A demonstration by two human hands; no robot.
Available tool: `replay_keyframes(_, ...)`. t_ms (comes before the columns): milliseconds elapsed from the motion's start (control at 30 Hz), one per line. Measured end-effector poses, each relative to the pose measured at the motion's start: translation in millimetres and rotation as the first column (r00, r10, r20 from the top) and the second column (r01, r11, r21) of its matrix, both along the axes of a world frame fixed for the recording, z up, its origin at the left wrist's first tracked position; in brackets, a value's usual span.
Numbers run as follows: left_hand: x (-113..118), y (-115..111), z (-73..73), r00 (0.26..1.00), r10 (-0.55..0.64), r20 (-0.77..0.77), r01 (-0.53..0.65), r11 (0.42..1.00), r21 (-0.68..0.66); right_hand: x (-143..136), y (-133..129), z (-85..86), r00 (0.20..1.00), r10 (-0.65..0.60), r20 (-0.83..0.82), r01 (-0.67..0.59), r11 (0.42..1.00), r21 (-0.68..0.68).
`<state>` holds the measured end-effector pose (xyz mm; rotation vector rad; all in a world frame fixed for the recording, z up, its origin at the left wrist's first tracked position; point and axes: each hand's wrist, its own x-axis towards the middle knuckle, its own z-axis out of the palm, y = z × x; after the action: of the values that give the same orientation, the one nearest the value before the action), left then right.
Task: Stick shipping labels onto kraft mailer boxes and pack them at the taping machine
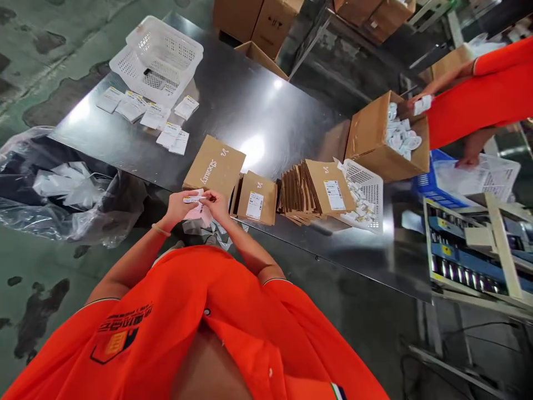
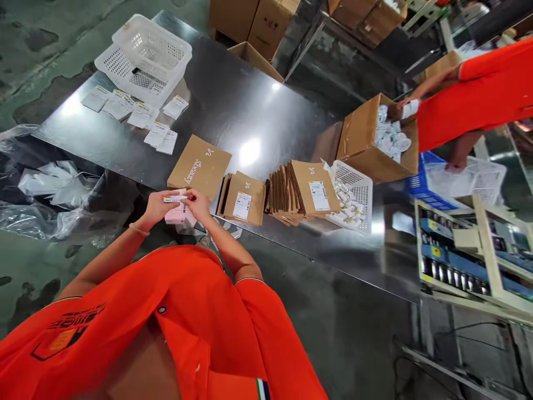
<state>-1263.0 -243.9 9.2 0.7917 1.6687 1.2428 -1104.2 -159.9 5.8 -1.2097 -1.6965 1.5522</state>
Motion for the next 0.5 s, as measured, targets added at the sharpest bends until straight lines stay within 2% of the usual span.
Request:
replay_keyframes(133, 1.4, 5.5, -1.9, 0.999, -0.013, 0.050, 0.014, 1.000, -0.016, 3.0, -14.9, 4.2, 0.992, -0.045, 0.121, 0.020, 0.979, 0.201)
replay_keyframes(300, -11.0, 5.6, -12.6, 0.949, -0.105, 0.298, 0.127, 0.990, -0.058, 14.2, -30.0, 15.6, 0.970, -0.022, 0.240, -0.069, 0.929, 0.364)
replay_keyframes(400, -18.4, 0.3, -22.2, 0.899, -0.189, 0.394, 0.260, 0.956, -0.134, 17.8, -4.5, 21.8, 0.963, -0.111, 0.247, -0.001, 0.911, 0.412)
replay_keyframes(500, -20.7, -4.2, -30.8, 0.863, -0.209, 0.461, 0.333, 0.920, -0.207, 14.6, 49.1, 25.4, 0.915, -0.248, 0.319, 0.101, 0.905, 0.414)
